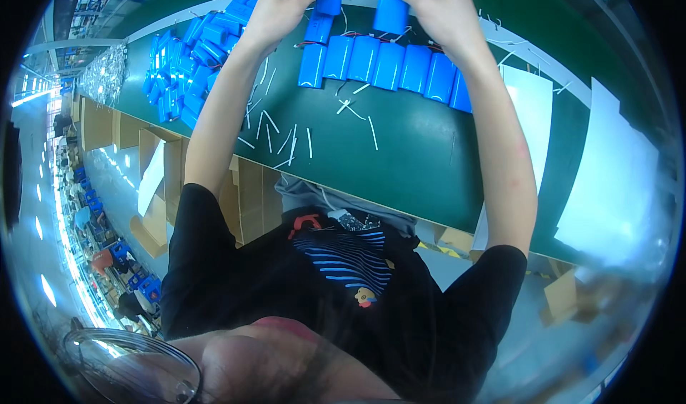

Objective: Arrange and label blue electronic components on a workbench.

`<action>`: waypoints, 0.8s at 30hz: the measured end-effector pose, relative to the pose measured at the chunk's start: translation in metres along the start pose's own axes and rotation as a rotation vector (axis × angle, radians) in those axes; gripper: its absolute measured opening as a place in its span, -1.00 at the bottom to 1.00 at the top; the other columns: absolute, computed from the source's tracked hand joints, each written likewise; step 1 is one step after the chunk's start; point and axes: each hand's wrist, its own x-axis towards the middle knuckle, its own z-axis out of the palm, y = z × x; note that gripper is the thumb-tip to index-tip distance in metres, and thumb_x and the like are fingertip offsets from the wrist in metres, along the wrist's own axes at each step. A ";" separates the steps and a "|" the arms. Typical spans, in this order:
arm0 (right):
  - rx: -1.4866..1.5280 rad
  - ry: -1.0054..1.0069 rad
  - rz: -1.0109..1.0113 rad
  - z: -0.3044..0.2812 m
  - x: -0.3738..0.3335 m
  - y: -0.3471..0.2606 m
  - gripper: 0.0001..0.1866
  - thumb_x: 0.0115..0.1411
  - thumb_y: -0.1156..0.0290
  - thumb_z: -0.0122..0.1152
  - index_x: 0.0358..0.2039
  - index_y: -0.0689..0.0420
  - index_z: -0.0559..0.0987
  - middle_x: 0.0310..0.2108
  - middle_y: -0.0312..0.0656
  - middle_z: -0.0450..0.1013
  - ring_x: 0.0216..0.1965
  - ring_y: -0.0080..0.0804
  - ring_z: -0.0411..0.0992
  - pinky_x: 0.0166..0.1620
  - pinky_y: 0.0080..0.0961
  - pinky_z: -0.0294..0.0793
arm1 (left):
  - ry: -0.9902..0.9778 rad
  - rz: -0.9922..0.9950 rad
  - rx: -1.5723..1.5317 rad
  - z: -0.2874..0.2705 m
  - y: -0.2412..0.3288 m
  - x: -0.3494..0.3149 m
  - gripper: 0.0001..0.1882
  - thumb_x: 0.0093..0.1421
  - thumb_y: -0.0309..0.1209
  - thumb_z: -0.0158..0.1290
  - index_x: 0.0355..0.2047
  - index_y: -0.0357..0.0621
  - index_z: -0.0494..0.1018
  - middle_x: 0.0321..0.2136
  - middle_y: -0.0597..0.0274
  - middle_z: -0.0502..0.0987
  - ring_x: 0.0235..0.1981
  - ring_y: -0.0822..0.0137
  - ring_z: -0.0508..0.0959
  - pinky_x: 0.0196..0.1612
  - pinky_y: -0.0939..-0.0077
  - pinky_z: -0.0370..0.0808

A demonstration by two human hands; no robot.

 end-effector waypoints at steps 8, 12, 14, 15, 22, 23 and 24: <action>-0.332 -0.026 -0.167 0.026 0.017 0.028 -0.76 0.33 0.23 0.38 -0.13 0.10 0.78 -0.16 -0.15 0.69 -0.20 -0.27 0.64 -0.10 -0.45 0.67 | -0.083 0.225 0.417 0.010 -0.079 0.034 -0.68 0.36 -0.14 0.20 0.04 0.07 0.65 0.04 0.15 0.62 0.07 0.05 0.57 0.21 0.14 0.53; -0.457 -0.011 -0.212 0.030 0.017 0.025 -0.78 0.32 0.27 0.39 -0.14 0.11 0.77 -0.17 -0.14 0.69 -0.23 -0.28 0.66 -0.14 -0.46 0.69 | -0.045 0.375 0.625 0.012 -0.101 0.033 -0.63 0.30 -0.02 0.25 0.03 0.17 0.67 0.09 0.19 0.61 0.20 -0.01 0.49 0.29 0.03 0.44; -0.448 -0.008 -0.165 0.033 0.016 0.021 -0.79 0.32 0.29 0.38 -0.14 0.12 0.77 -0.18 -0.14 0.69 -0.25 -0.29 0.66 -0.17 -0.48 0.69 | -0.075 0.277 0.544 0.011 -0.107 0.029 -0.52 0.25 0.08 0.27 0.10 0.22 0.64 0.16 0.19 0.57 0.28 -0.05 0.41 0.35 -0.08 0.36; -0.442 -0.009 -0.143 0.034 0.016 0.019 -0.80 0.32 0.30 0.38 -0.15 0.12 0.77 -0.18 -0.14 0.69 -0.27 -0.29 0.67 -0.18 -0.49 0.69 | -0.088 0.227 0.504 0.008 -0.109 0.027 -0.47 0.22 0.12 0.28 0.13 0.24 0.62 0.20 0.19 0.56 0.33 -0.08 0.37 0.38 -0.14 0.32; -0.387 0.017 -0.076 0.026 0.022 0.040 -0.81 0.34 0.34 0.35 -0.16 0.15 0.77 -0.24 -0.12 0.69 -0.29 -0.29 0.67 -0.23 -0.52 0.69 | -0.097 0.566 0.563 0.003 -0.058 -0.050 -0.07 -0.01 0.34 0.35 0.35 0.39 0.41 0.42 0.17 0.29 0.46 -0.14 0.20 0.46 -0.20 0.21; -0.392 0.023 -0.039 0.027 0.023 0.040 -0.82 0.34 0.34 0.35 -0.16 0.15 0.77 -0.24 -0.12 0.69 -0.29 -0.29 0.67 -0.22 -0.53 0.68 | -0.115 0.579 0.653 0.001 -0.060 -0.053 0.03 -0.07 0.38 0.36 0.39 0.41 0.34 0.45 0.17 0.23 0.48 -0.15 0.16 0.47 -0.21 0.20; -0.396 0.029 -0.002 0.028 0.024 0.040 -0.82 0.34 0.34 0.34 -0.15 0.15 0.77 -0.25 -0.12 0.69 -0.29 -0.29 0.67 -0.22 -0.53 0.68 | -0.134 0.591 0.743 0.000 -0.061 -0.055 0.12 -0.13 0.43 0.36 0.43 0.43 0.27 0.48 0.17 0.16 0.50 -0.15 0.12 0.47 -0.21 0.19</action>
